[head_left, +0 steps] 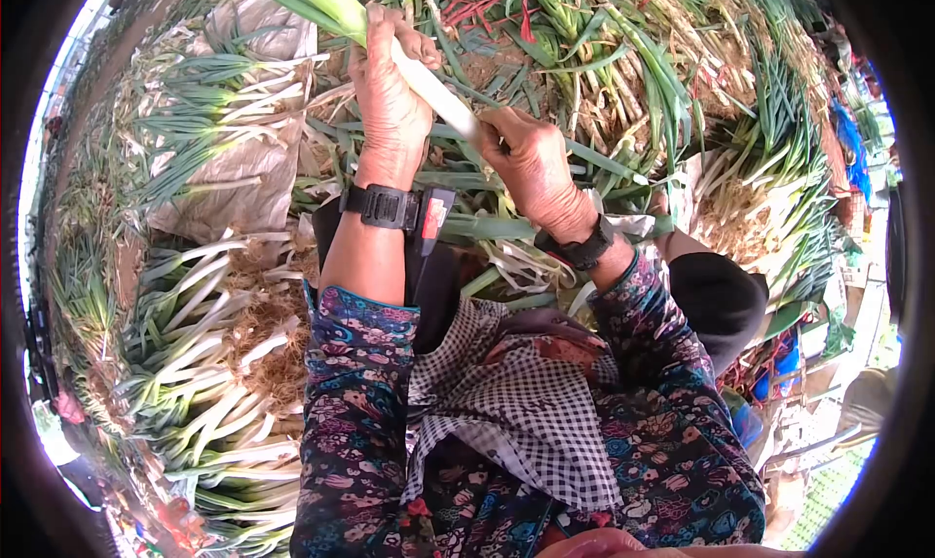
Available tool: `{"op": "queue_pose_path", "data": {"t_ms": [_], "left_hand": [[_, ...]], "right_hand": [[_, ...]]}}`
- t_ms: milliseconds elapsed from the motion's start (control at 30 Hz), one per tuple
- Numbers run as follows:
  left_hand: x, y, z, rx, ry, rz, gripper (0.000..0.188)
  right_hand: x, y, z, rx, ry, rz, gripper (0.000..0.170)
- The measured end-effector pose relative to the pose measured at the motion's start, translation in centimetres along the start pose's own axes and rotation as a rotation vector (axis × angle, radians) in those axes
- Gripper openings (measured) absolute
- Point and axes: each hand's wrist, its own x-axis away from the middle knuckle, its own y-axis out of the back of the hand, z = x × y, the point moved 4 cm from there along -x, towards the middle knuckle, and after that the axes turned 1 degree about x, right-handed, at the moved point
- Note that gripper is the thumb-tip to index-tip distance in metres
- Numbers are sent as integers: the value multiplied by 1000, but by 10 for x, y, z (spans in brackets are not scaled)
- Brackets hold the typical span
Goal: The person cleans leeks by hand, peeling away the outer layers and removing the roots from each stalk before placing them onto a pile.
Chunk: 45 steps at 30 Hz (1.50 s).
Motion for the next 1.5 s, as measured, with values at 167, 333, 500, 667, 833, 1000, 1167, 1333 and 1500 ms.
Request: {"op": "queue_pose_path", "data": {"t_ms": [167, 333, 500, 667, 833, 1000, 1167, 1333, 1500], "left_hand": [[-1, 0, -6, 96, 90, 117, 28], [-6, 6, -25, 81, 135, 172, 25], [-15, 19, -43, 176, 124, 94, 25], [-9, 10, -38, 196, 173, 205, 25], [5, -10, -27, 217, 241, 288, 38], [-7, 19, -36, -22, 145, 38, 42], [-19, 44, -55, 264, 173, 173, 29], [-13, 50, -68, 292, 174, 155, 19], [-7, 59, -80, -102, -34, -223, 18]], "right_hand": [[9, -1, -28, -715, -454, -35, 10], [62, 42, -18, -830, -472, 141, 20], [148, 46, -90, 529, -102, 1055, 14], [74, 69, -27, -113, -138, 376, 19], [15, 23, 2, -536, 128, 538, 37], [39, 29, -11, -422, 197, 581, 43], [115, 58, -40, -157, 81, 469, 25], [184, 90, -65, -21, -52, 457, 22], [222, 127, -103, 257, -251, 725, 22]]}}
